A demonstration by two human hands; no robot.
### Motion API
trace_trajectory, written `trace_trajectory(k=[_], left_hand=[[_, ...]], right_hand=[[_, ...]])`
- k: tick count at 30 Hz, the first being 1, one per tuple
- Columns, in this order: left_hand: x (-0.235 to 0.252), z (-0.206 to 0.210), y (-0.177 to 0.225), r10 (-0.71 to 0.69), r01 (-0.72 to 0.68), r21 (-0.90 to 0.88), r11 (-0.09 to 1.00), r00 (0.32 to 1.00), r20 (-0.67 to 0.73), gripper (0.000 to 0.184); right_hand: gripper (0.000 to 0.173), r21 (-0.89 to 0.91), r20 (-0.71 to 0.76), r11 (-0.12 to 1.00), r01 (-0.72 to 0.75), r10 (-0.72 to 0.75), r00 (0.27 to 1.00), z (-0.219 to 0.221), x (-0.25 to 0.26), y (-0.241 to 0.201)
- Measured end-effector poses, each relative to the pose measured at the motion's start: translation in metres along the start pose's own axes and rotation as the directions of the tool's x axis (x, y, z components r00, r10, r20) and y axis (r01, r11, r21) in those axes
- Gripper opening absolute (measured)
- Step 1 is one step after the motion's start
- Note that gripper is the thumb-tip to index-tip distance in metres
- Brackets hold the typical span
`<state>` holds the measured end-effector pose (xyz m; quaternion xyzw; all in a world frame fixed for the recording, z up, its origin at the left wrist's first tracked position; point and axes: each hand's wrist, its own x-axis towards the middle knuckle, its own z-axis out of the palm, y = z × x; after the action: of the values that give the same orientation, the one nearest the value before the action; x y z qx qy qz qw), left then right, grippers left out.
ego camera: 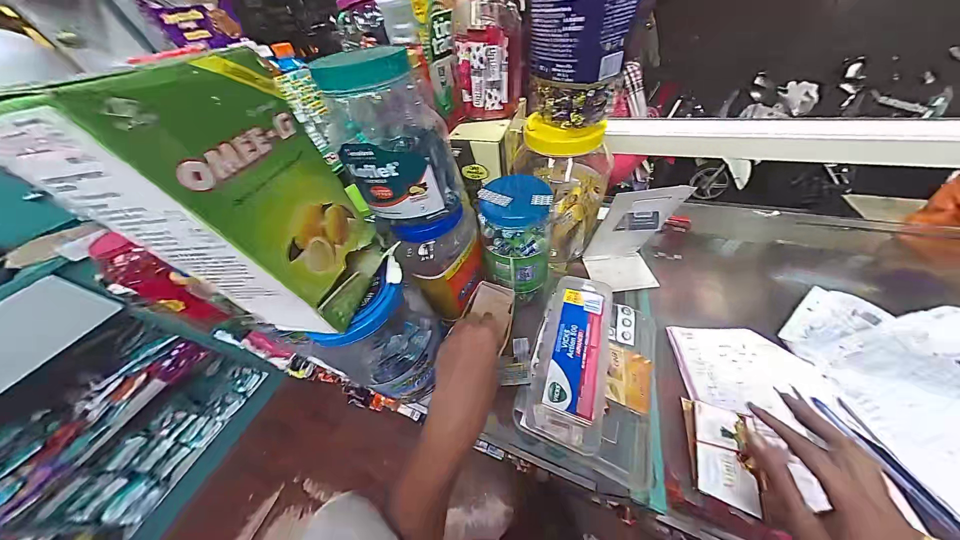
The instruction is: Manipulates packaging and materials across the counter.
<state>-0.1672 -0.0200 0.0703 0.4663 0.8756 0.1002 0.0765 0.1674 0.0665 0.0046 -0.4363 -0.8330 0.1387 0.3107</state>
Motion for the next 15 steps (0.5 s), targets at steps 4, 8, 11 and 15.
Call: trace_trajectory(k=[4,8,11,15], left_hand=[[0.007,0.009,-0.013,0.021,-0.035,0.090,0.995,0.988,0.154,0.030],[0.020,0.004,-0.022,0.129,-0.159,0.098,0.982,0.957,0.261,0.027],[0.016,-0.002,-0.023,0.214,-0.248,0.127,0.960,0.949,0.233,0.025],[0.003,-0.016,-0.007,0.261,-0.290,0.111,0.951,0.939,0.225,0.035]], right_hand=[[0.029,0.018,-0.219,0.996,0.083,-0.077,0.973,0.010,-0.014,-0.014],[0.025,0.032,-0.308,0.990,0.136,-0.119,0.944,0.015,-0.026,-0.016],[0.026,0.036,-0.306,0.984,0.174,-0.155,0.939,0.015,-0.037,-0.020],[0.022,0.025,-0.358,0.987,0.160,-0.141,0.923,0.014,-0.053,-0.021]])
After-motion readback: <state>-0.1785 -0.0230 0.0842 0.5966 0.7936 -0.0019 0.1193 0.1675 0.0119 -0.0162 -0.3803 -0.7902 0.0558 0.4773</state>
